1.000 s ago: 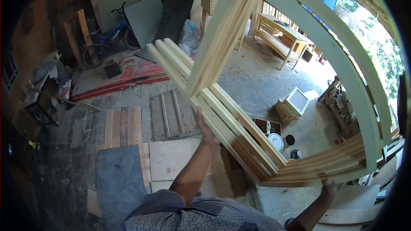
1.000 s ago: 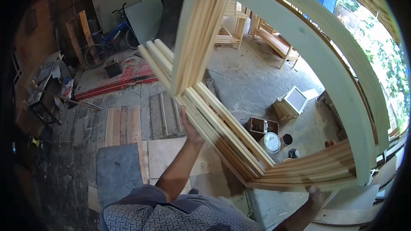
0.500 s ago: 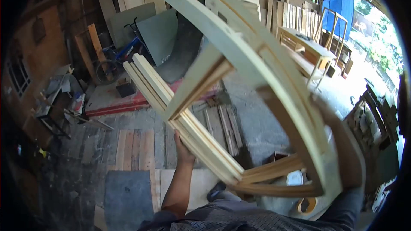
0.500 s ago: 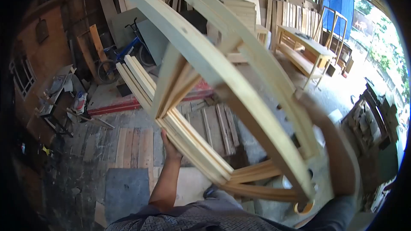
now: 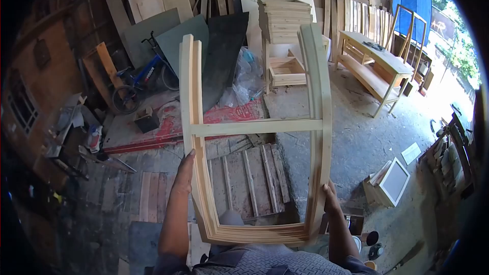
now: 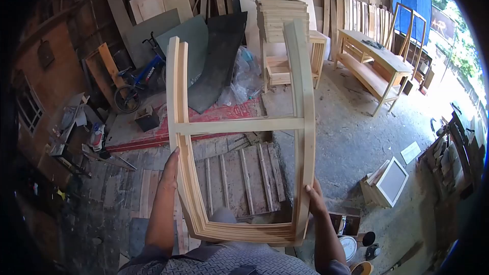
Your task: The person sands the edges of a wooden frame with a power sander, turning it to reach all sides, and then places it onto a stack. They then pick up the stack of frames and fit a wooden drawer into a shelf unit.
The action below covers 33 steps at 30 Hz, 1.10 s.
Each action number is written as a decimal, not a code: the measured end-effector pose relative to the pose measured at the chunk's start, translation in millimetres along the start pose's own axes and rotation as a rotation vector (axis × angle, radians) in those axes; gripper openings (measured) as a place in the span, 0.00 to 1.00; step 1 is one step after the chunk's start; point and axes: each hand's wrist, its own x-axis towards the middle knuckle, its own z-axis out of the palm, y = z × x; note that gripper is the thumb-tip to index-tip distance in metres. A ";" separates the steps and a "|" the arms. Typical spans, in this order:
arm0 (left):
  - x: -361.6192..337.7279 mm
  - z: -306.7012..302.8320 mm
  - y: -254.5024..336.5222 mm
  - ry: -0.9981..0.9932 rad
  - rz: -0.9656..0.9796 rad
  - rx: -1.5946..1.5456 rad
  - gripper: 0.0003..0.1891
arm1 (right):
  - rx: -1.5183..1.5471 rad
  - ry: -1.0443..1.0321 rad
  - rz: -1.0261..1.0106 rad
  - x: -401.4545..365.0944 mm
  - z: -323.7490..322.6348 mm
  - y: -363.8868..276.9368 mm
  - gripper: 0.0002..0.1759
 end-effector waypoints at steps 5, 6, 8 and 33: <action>97.6 30.6 -12.1 0.031 -0.025 0.065 0.32 | -0.073 0.164 -0.065 75.8 -31.1 7.6 0.39; 119.7 42.1 -13.3 0.041 -0.015 0.054 0.31 | -0.097 0.150 -0.054 95.5 -39.3 0.3 0.39; 156.7 55.2 -18.7 -0.026 -0.048 0.030 0.31 | -0.122 0.123 -0.019 123.3 -49.2 -24.0 0.39; 415.0 230.8 79.6 -0.593 -0.020 -0.149 0.41 | 0.205 0.857 -0.311 204.2 -108.8 -41.1 0.43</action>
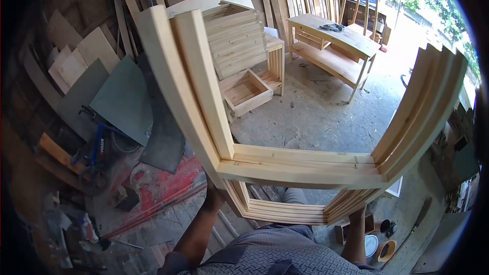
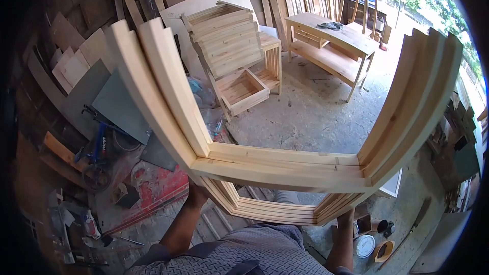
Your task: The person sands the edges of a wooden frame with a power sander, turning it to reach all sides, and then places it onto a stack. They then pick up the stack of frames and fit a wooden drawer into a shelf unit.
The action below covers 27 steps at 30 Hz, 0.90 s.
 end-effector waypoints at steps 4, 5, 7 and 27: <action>4.9 -19.7 -3.4 -0.048 0.018 0.055 0.32 | 0.016 0.066 0.053 4.1 -15.4 23.2 0.42; 6.4 -19.9 -2.6 -0.006 -0.062 -0.183 0.31 | 0.016 0.080 0.065 5.2 -17.7 27.4 0.42; 9.4 -30.6 -7.3 -0.052 -0.026 0.038 0.31 | 0.023 0.101 0.082 7.2 -21.2 33.8 0.42; 15.7 -83.4 -43.7 -0.075 0.194 0.772 0.34 | -0.152 0.204 0.068 14.9 21.2 -18.4 0.38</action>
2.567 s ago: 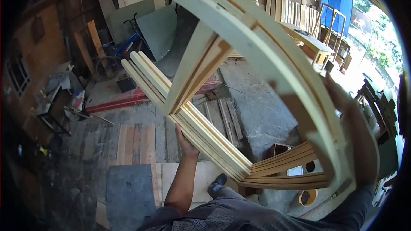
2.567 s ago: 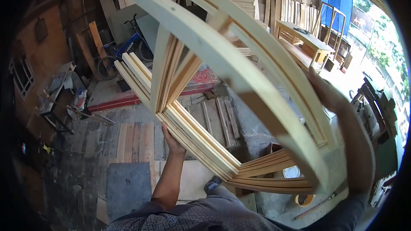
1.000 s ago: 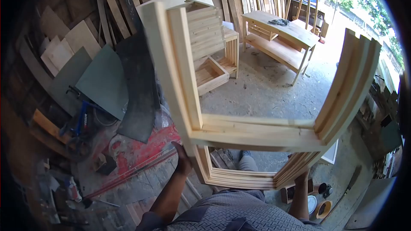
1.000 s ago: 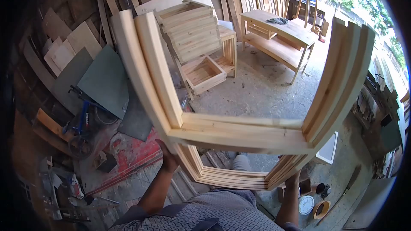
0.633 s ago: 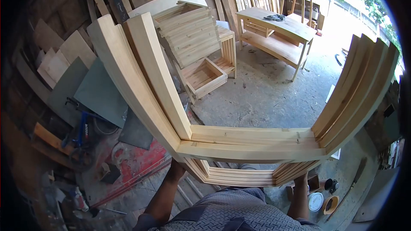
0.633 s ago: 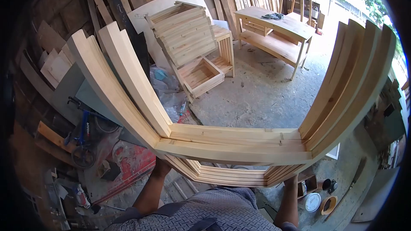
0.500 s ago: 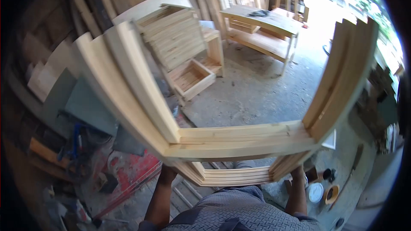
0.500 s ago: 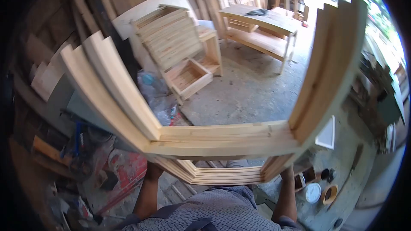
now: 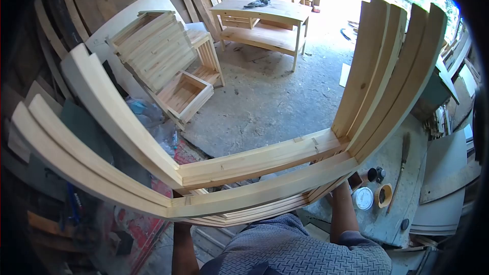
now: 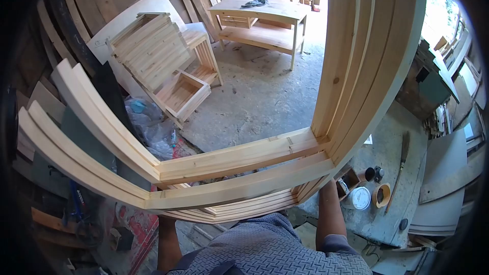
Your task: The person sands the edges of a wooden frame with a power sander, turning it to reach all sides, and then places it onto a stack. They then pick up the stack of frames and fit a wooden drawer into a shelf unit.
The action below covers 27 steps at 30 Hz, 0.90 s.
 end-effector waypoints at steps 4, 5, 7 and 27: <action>5.3 -1.7 -3.1 0.015 -0.013 -0.006 0.33 | -0.007 0.012 -0.008 2.5 -3.6 -5.6 0.39; 6.9 -3.0 -3.3 0.019 -0.017 -0.008 0.33 | -0.005 0.015 -0.011 2.0 -5.5 -7.4 0.39; 6.9 -2.4 -3.5 0.021 -0.031 -0.015 0.33 | -0.007 0.023 -0.016 2.9 -9.6 -9.6 0.40; -22.5 15.0 8.5 0.077 -0.069 -0.057 0.31 | 0.120 -0.037 0.016 -1.8 -34.5 18.0 0.44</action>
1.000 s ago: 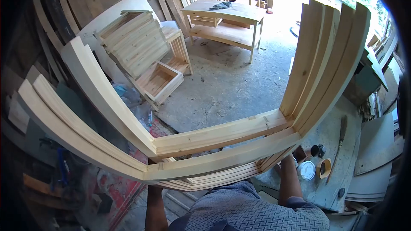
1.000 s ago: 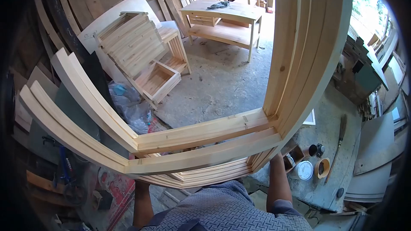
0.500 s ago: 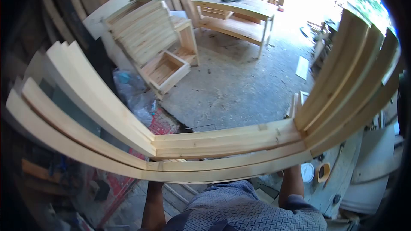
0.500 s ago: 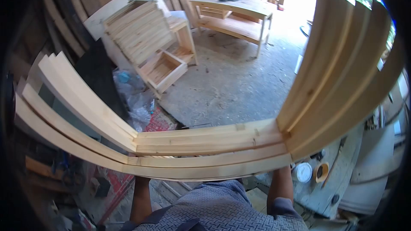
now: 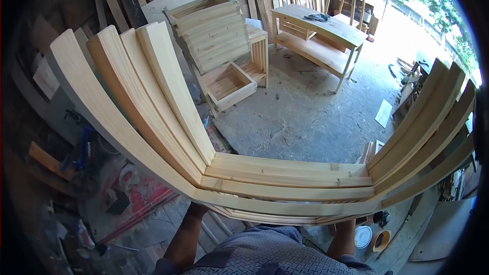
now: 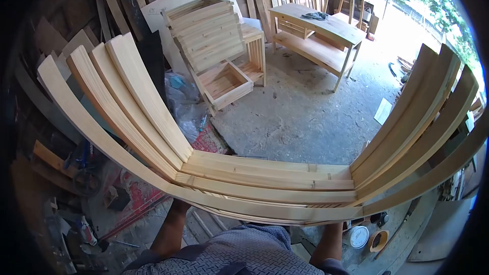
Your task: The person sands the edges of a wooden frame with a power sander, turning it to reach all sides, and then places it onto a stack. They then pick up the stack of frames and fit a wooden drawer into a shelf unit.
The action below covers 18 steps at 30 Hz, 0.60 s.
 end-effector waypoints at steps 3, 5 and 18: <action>6.4 2.4 -1.9 -0.015 0.014 -0.001 0.30 | 0.008 0.002 -0.004 -2.7 1.3 2.3 0.45; 10.1 5.8 -2.8 -0.023 0.022 -0.002 0.30 | 0.013 -0.002 -0.008 -5.3 1.3 3.5 0.46; 52.7 42.7 -3.8 -0.139 0.298 0.234 0.29 | 0.131 -0.022 -0.042 -49.2 -16.3 32.6 0.49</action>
